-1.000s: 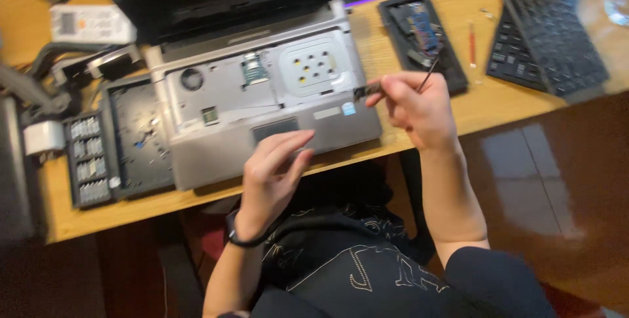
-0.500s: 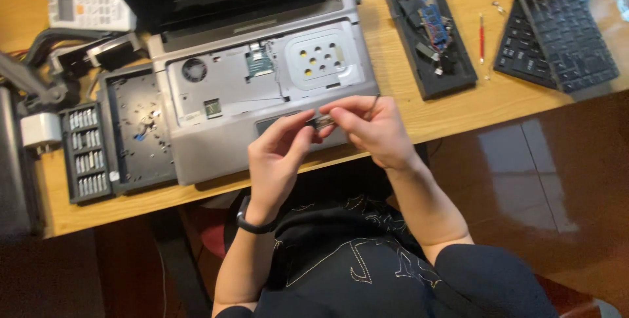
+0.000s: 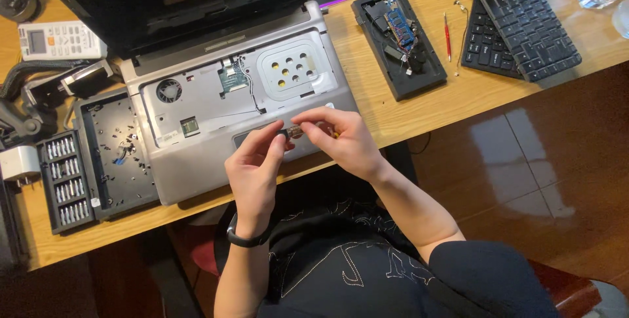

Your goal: Remove the keyboard and internal components from a laptop for repair.

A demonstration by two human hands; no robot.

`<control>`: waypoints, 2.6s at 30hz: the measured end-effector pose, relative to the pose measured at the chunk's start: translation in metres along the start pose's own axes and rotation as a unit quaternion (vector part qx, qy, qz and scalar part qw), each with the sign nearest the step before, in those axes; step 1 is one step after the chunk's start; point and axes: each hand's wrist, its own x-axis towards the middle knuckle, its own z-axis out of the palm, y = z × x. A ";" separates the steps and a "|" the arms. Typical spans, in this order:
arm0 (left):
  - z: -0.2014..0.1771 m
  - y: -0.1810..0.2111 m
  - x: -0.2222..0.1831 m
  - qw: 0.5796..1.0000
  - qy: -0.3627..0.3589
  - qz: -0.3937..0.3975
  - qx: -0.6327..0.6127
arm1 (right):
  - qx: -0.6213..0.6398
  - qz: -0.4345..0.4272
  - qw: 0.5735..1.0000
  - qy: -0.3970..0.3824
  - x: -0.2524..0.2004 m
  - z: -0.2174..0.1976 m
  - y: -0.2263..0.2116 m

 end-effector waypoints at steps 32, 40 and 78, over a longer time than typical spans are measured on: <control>-0.007 -0.004 -0.010 0.994 0.010 0.025 -0.106 | 0.140 0.028 0.990 0.005 -0.003 0.024 0.030; -0.005 -0.001 -0.011 0.994 0.007 0.035 -0.106 | 0.148 0.042 0.988 0.015 -0.003 0.026 0.019; -0.009 -0.002 -0.013 0.997 0.007 0.020 -0.069 | 0.121 0.081 0.989 0.040 -0.009 0.026 0.031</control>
